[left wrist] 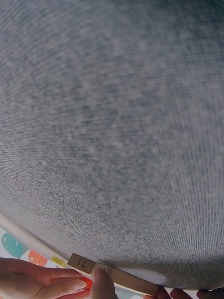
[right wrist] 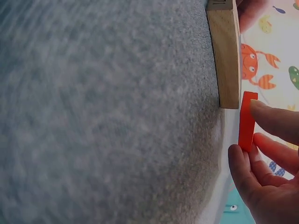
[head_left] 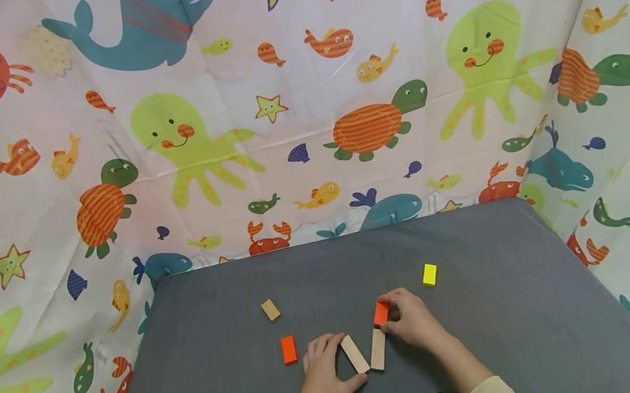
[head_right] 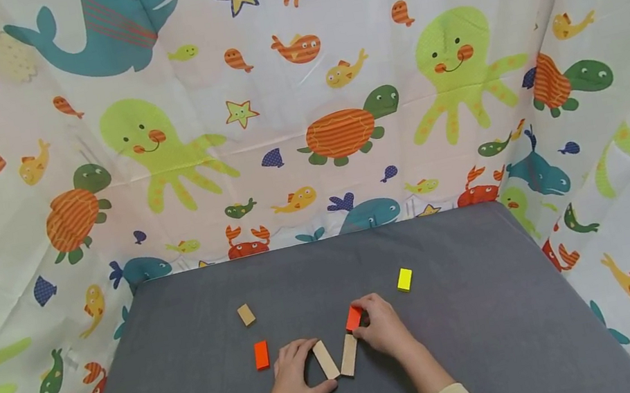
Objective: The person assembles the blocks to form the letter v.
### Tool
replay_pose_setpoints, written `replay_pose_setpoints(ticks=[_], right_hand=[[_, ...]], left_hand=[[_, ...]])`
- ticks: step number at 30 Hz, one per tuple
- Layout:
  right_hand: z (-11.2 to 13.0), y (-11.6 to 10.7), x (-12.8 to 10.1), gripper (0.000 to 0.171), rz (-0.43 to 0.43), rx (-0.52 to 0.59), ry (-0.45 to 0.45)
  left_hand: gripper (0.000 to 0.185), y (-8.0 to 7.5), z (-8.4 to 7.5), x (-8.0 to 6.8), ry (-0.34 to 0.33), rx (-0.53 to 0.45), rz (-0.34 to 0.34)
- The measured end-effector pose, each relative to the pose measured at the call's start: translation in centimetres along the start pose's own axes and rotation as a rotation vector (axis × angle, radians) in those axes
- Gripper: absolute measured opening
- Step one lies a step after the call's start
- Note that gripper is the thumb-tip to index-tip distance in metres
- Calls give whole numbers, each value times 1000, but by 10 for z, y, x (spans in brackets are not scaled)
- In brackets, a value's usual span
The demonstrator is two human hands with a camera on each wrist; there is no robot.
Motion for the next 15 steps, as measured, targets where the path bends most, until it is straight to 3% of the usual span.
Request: replay_pose_setpoints(ticks=[15], right_hand=[[0, 4, -1, 54, 26, -23, -2]], left_hand=[[82, 1, 0, 0, 5, -2, -14]])
Point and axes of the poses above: each hand's wrist, its own x-axis towards the middle knuckle, its own y-axis out of the palm, z = x × y, the point moved 2 cm from there along x, towards the middle knuckle, and after that the axes turned 11 degrees about -z, right-handed, at the moved point
